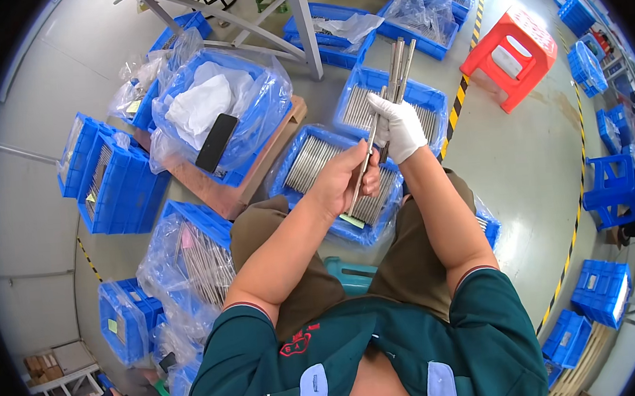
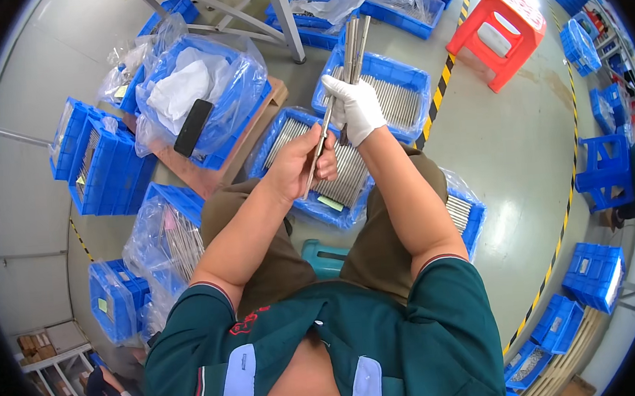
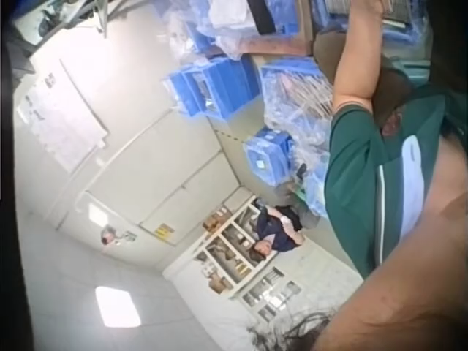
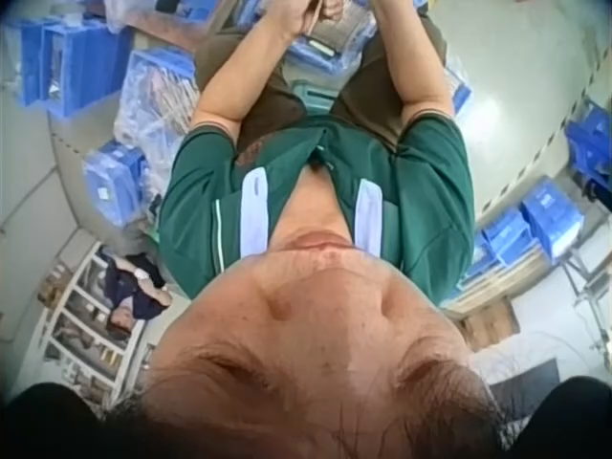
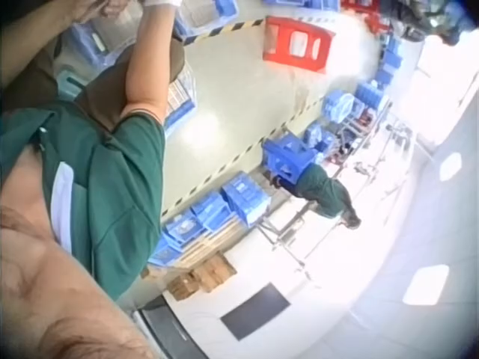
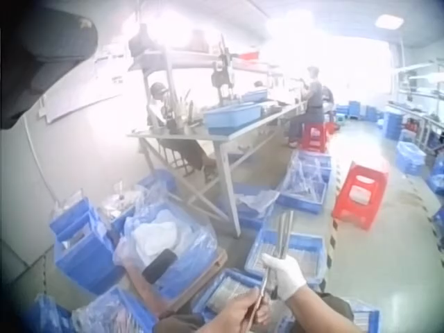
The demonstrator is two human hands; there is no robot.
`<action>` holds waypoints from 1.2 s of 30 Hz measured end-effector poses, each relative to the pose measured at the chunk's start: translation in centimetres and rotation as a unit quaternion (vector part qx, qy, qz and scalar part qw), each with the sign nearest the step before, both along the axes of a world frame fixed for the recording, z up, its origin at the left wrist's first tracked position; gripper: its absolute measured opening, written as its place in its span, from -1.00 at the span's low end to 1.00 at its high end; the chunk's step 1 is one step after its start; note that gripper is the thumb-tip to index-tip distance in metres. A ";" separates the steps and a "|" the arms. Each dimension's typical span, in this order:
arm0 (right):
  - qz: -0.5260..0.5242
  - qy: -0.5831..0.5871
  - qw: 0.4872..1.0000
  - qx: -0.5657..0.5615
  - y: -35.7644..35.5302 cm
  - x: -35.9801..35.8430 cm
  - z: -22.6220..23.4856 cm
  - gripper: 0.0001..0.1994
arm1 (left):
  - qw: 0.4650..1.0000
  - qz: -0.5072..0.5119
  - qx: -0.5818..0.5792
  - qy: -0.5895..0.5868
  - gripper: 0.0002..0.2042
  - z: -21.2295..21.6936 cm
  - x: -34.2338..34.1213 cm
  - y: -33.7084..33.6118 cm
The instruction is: The recorder is manually sorting and arranging thin metal rods into plastic trays within a manufacturing environment.
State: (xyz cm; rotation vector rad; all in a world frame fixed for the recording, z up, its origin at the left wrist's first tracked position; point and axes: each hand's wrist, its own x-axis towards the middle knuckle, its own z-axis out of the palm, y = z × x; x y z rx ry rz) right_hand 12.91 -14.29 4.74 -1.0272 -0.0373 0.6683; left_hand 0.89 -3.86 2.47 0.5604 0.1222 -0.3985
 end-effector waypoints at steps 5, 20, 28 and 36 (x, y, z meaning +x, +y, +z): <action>-0.005 -0.003 1.000 -0.005 0.1 0.2 0.2 -0.77 | 0.996 -0.026 0.087 -0.009 -0.68 0.7 0.1 1.3; -0.028 -0.014 0.999 -0.011 0.3 0.2 0.2 -0.76 | 0.997 0.012 0.081 0.001 -0.70 0.1 0.2 1.0; -0.035 -0.017 0.999 -0.012 0.2 -0.1 0.8 -0.76 | 0.992 0.049 0.117 0.014 -0.74 0.9 -0.4 0.4; -0.035 -0.028 0.999 -0.008 0.4 -0.5 0.3 -0.76 | 0.990 0.029 0.139 -0.002 -0.74 0.9 -0.6 0.6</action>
